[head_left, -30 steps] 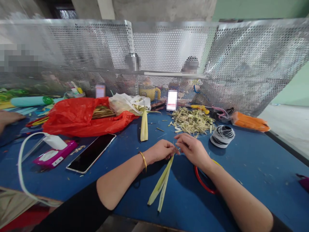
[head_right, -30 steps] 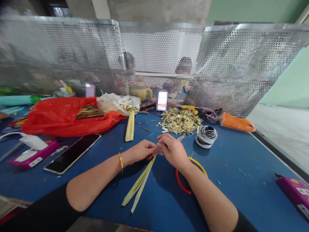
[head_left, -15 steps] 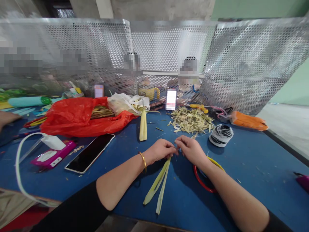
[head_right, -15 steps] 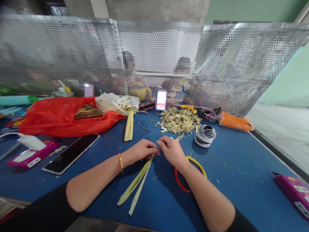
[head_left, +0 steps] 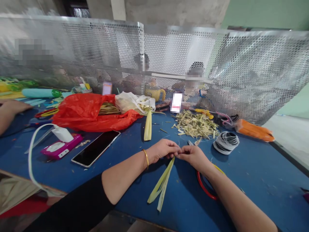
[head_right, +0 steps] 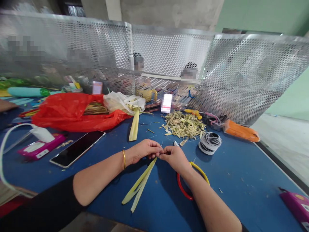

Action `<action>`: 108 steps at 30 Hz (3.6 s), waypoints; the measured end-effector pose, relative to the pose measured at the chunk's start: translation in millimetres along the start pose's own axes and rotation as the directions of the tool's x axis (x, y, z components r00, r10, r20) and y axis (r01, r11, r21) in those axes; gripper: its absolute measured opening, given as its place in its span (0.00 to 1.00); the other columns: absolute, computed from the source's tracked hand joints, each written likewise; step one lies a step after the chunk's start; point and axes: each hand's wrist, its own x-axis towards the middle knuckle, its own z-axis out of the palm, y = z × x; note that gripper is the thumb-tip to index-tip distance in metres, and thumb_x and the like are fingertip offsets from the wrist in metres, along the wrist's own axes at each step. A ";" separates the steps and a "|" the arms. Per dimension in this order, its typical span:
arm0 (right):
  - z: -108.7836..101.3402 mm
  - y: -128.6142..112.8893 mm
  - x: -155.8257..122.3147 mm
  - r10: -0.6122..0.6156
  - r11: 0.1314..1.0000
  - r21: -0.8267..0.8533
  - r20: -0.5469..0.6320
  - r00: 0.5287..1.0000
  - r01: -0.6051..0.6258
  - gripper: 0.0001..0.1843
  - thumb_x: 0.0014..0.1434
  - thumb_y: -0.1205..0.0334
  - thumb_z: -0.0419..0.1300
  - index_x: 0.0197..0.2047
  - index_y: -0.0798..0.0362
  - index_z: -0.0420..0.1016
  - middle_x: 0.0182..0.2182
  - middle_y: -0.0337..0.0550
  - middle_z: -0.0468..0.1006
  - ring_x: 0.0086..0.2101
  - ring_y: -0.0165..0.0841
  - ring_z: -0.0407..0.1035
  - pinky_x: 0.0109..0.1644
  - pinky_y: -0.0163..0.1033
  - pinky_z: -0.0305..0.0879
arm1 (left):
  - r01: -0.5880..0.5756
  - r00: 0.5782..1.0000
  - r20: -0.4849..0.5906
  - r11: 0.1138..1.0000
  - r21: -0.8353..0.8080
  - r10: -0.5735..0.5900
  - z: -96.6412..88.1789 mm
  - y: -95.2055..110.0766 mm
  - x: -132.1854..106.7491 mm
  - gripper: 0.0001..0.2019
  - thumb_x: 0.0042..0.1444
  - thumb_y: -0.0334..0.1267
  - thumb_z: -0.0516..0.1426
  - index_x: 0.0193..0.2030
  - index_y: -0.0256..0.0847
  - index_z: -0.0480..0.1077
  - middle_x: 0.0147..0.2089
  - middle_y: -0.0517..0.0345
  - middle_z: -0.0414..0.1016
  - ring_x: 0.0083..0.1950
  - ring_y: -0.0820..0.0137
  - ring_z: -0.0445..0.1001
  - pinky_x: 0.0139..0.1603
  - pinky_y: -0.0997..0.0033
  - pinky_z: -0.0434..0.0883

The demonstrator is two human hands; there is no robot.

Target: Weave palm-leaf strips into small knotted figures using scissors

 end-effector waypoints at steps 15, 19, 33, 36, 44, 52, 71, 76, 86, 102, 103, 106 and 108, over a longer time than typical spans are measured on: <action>-15.3 -22.2 -8.6 -0.062 0.998 0.005 0.029 0.998 0.062 0.07 0.49 0.59 0.59 0.28 0.53 0.71 0.22 0.34 0.71 0.21 0.26 0.64 0.25 0.32 0.59 | 0.031 0.990 -0.139 0.999 0.034 -0.026 0.1 6.1 -2.9 0.10 0.38 0.38 0.65 0.29 0.37 0.75 0.23 0.60 0.72 0.24 0.77 0.68 0.20 0.80 0.55; -8.5 -17.5 -4.0 -0.139 0.979 0.137 -0.088 0.986 0.150 0.18 0.48 0.65 0.56 0.45 0.51 0.68 0.42 0.42 0.76 0.23 0.26 0.71 0.29 0.35 0.65 | -0.022 0.996 -0.085 0.996 0.081 0.029 -3.3 6.8 -4.1 0.10 0.39 0.39 0.66 0.29 0.37 0.75 0.25 0.61 0.72 0.25 0.77 0.68 0.20 0.80 0.56; 1.6 -8.5 -0.8 -0.198 0.980 -0.002 -0.007 0.980 0.198 0.14 0.49 0.72 0.50 0.37 0.51 0.71 0.32 0.40 0.79 0.34 0.32 0.74 0.39 0.37 0.69 | -0.247 0.937 -0.091 0.823 0.511 0.337 -8.1 2.0 0.8 0.05 0.45 0.32 0.58 0.30 0.38 0.76 0.29 0.58 0.78 0.32 0.70 0.74 0.33 0.74 0.67; 2.4 -7.3 -1.1 -0.213 0.973 -0.095 -0.044 0.976 0.208 0.14 0.51 0.72 0.49 0.38 0.51 0.71 0.32 0.40 0.79 0.33 0.32 0.74 0.38 0.37 0.68 | -0.228 0.889 -0.110 0.639 0.735 0.444 -2.7 5.1 -4.5 0.08 0.48 0.31 0.56 0.32 0.41 0.76 0.31 0.58 0.79 0.34 0.69 0.75 0.35 0.74 0.66; 3.5 -5.6 -1.8 -0.228 0.955 -0.216 -0.102 0.968 0.202 0.11 0.56 0.66 0.51 0.37 0.49 0.73 0.28 0.39 0.79 0.31 0.34 0.73 0.37 0.37 0.66 | -0.164 0.822 -0.048 0.316 0.934 0.567 7.0 -2.2 -5.9 0.08 0.57 0.34 0.54 0.33 0.42 0.74 0.34 0.57 0.78 0.37 0.68 0.74 0.36 0.72 0.63; 2.5 2.4 3.1 -0.166 0.983 -0.102 -0.118 0.979 0.154 0.05 0.49 0.64 0.57 0.27 0.51 0.74 0.23 0.37 0.74 0.27 0.32 0.68 0.32 0.35 0.61 | -0.239 0.767 -0.082 0.402 0.884 0.637 8.3 -4.3 -4.6 0.03 0.55 0.35 0.58 0.31 0.43 0.74 0.34 0.61 0.78 0.38 0.70 0.73 0.39 0.73 0.63; -4.2 -7.6 -1.4 -0.142 0.990 -0.056 -0.251 0.958 0.132 0.06 0.49 0.61 0.54 0.24 0.52 0.66 0.47 0.46 0.71 0.27 0.29 0.69 0.34 0.39 0.66 | -0.122 0.886 -0.203 0.634 0.764 0.416 -7.3 9.2 -3.4 0.07 0.53 0.40 0.59 0.31 0.44 0.78 0.32 0.60 0.80 0.35 0.70 0.75 0.35 0.74 0.63; -8.4 -11.5 -2.8 -0.309 0.950 -0.142 -0.289 0.906 0.278 0.06 0.47 0.66 0.53 0.20 0.51 0.64 0.32 0.43 0.72 0.43 0.38 0.68 0.42 0.40 0.63 | 0.120 0.894 -0.338 0.571 0.812 0.293 -16.9 10.0 -1.0 0.08 0.52 0.40 0.58 0.26 0.42 0.76 0.29 0.58 0.78 0.32 0.69 0.73 0.30 0.72 0.59; 5.4 -16.2 -3.2 -0.083 0.896 0.440 0.018 0.996 0.067 0.07 0.52 0.58 0.56 0.27 0.52 0.67 0.23 0.38 0.74 0.24 0.29 0.70 0.30 0.35 0.64 | -0.001 0.918 -0.373 0.941 0.340 0.135 -9.7 1.6 6.0 0.08 0.48 0.36 0.55 0.21 0.39 0.65 0.19 0.62 0.65 0.24 0.74 0.63 0.24 0.76 0.57; 6.1 -5.3 1.6 -0.185 0.978 0.095 -0.024 0.982 0.187 0.05 0.53 0.62 0.51 0.26 0.50 0.63 0.19 0.33 0.69 0.25 0.30 0.65 0.34 0.37 0.61 | -0.131 0.967 -0.199 0.980 0.151 0.160 2.1 -5.2 7.6 0.10 0.55 0.37 0.53 0.24 0.39 0.61 0.20 0.65 0.66 0.17 0.80 0.60 0.19 0.79 0.58; 6.6 -4.4 1.5 -0.193 0.980 0.054 -0.026 0.981 0.194 0.05 0.53 0.63 0.50 0.26 0.50 0.63 0.19 0.33 0.69 0.25 0.30 0.64 0.34 0.36 0.60 | -0.131 0.966 -0.199 0.974 0.187 0.168 0.9 -6.6 8.6 0.10 0.54 0.37 0.52 0.23 0.39 0.61 0.20 0.65 0.66 0.17 0.80 0.60 0.19 0.79 0.58; 7.7 -2.9 1.1 -0.201 0.979 -0.027 -0.031 0.979 0.200 0.06 0.54 0.65 0.50 0.26 0.49 0.62 0.19 0.33 0.69 0.25 0.30 0.64 0.32 0.36 0.59 | -0.125 0.961 -0.205 0.953 0.276 0.185 -3.3 -11.3 11.4 0.10 0.54 0.38 0.52 0.24 0.39 0.62 0.19 0.64 0.67 0.17 0.79 0.61 0.19 0.79 0.58; 7.8 -2.7 0.8 -0.196 0.980 -0.040 -0.029 0.980 0.195 0.06 0.54 0.66 0.49 0.26 0.49 0.62 0.18 0.33 0.69 0.24 0.30 0.64 0.32 0.35 0.59 | -0.113 0.959 -0.210 0.939 0.324 0.188 -5.4 -13.5 12.3 0.10 0.53 0.39 0.53 0.24 0.39 0.63 0.19 0.64 0.68 0.17 0.79 0.62 0.19 0.79 0.58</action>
